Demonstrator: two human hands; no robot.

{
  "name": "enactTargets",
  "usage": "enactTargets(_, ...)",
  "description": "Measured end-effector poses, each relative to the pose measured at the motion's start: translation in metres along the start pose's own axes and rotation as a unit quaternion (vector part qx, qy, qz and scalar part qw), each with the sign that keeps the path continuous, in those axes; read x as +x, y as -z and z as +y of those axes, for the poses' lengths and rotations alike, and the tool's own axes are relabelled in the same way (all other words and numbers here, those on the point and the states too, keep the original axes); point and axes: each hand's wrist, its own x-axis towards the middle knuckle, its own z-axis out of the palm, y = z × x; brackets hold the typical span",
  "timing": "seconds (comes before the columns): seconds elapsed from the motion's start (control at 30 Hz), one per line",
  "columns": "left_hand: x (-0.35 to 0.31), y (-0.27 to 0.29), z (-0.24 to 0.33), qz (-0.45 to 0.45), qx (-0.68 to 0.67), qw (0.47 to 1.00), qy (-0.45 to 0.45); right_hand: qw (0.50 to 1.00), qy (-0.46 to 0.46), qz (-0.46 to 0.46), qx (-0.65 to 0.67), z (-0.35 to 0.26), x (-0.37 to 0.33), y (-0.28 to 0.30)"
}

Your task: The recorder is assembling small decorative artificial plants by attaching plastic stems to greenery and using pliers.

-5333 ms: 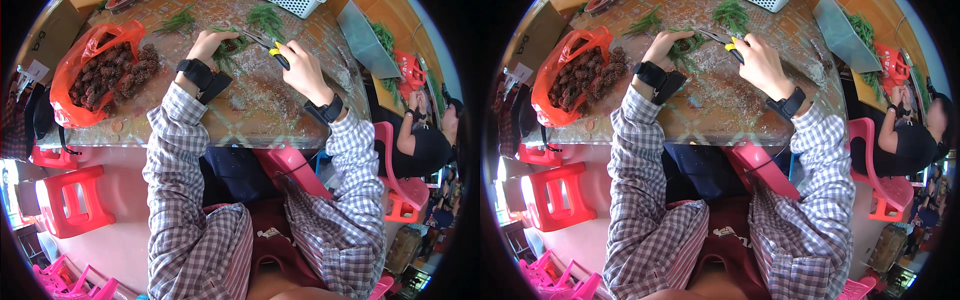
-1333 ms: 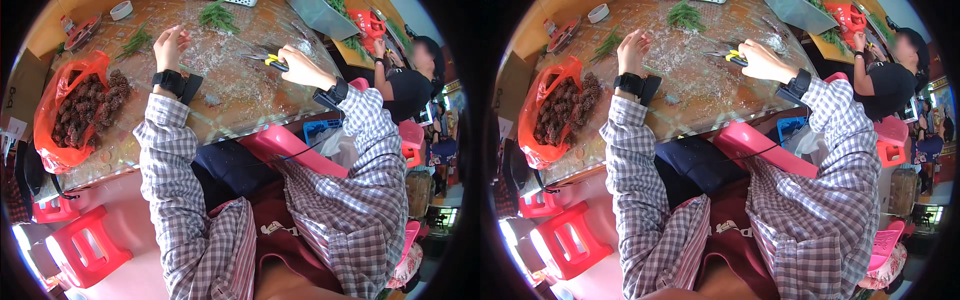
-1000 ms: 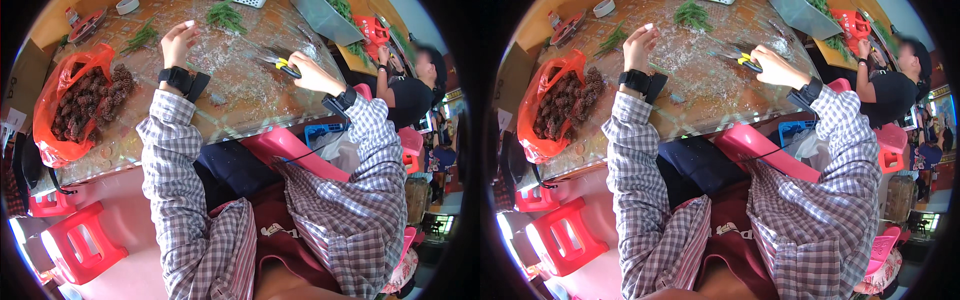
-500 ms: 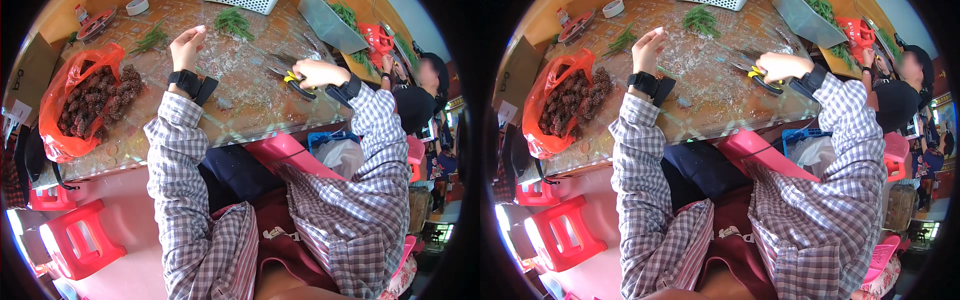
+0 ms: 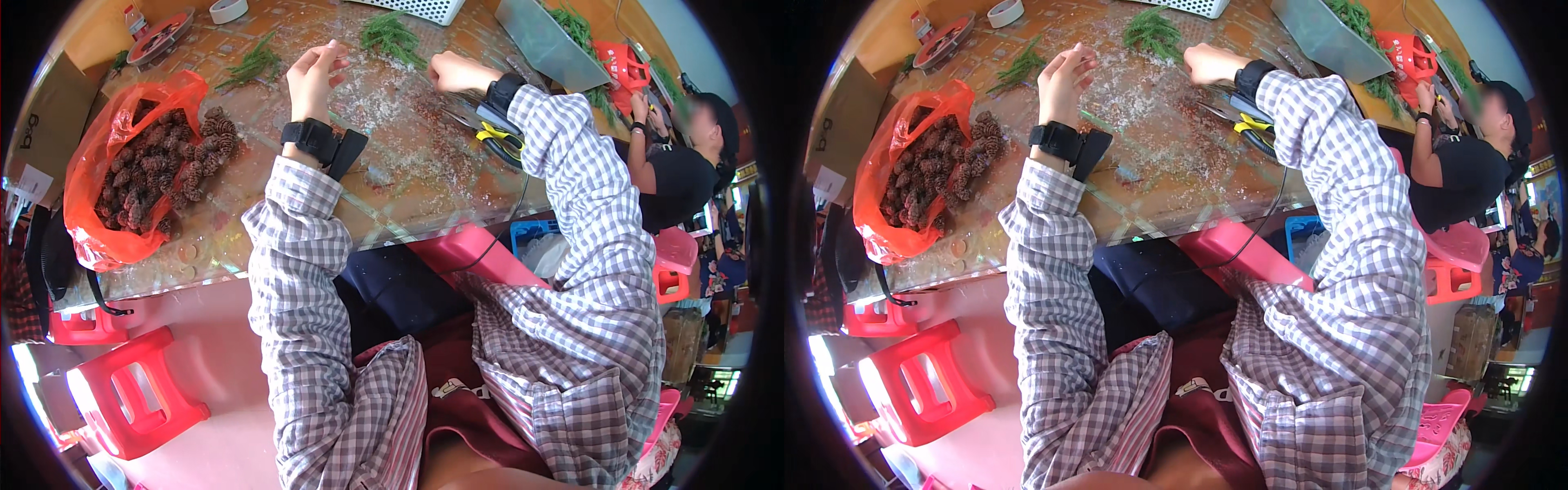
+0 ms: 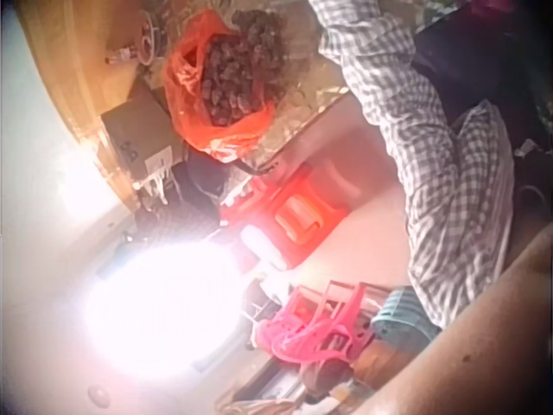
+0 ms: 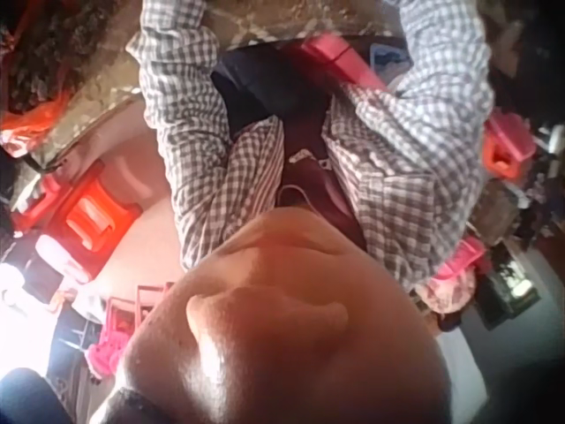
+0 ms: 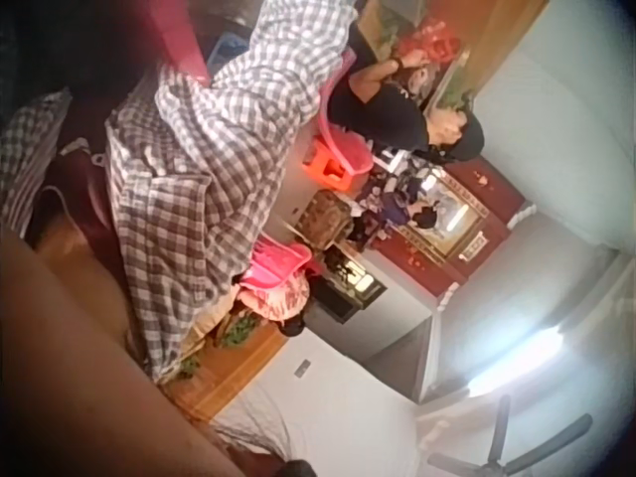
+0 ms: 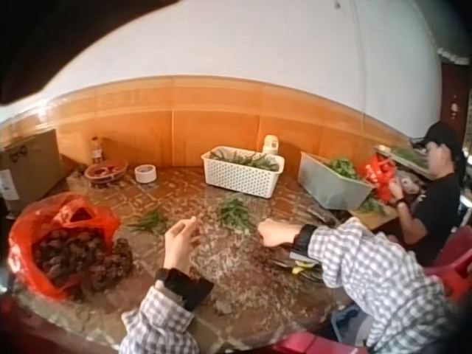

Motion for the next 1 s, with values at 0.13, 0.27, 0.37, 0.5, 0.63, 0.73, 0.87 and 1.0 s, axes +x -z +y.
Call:
enactTargets(0.13,-0.001,0.000,0.006,-0.021,-0.011,1.000,-0.009,0.996,-0.086,-0.001,-0.034,-0.007,0.007,0.005)
enactTargets(0.27,-0.001,0.000,0.008,-0.024,-0.028,0.999,-0.002,0.992,-0.112,-0.032,-0.052,-0.014,0.009,0.014)
enactTargets(0.37,-0.002,-0.001,0.009,-0.028,-0.031,0.999,-0.004,0.987,-0.134,-0.077,-0.033,-0.014,0.012,0.017)
enactTargets(0.5,-0.003,-0.001,0.010,-0.029,-0.030,0.999,-0.003,0.983,-0.147,-0.089,-0.058,-0.018,0.015,0.018)
enactTargets(0.63,-0.004,-0.002,0.011,-0.032,-0.032,0.999,-0.001,0.984,-0.146,-0.088,-0.056,-0.023,0.013,0.020)
enactTargets(0.73,-0.004,-0.002,0.010,-0.033,-0.033,0.999,0.001,0.984,-0.149,-0.079,-0.058,-0.022,0.013,0.018)
enactTargets(0.87,-0.004,0.000,0.010,-0.031,-0.034,0.999,0.003,0.989,-0.134,-0.058,-0.036,-0.019,0.010,0.024)
enactTargets(1.0,-0.003,-0.001,0.010,-0.038,-0.036,0.999,-0.005,0.992,-0.112,-0.062,-0.016,-0.005,0.012,0.021)
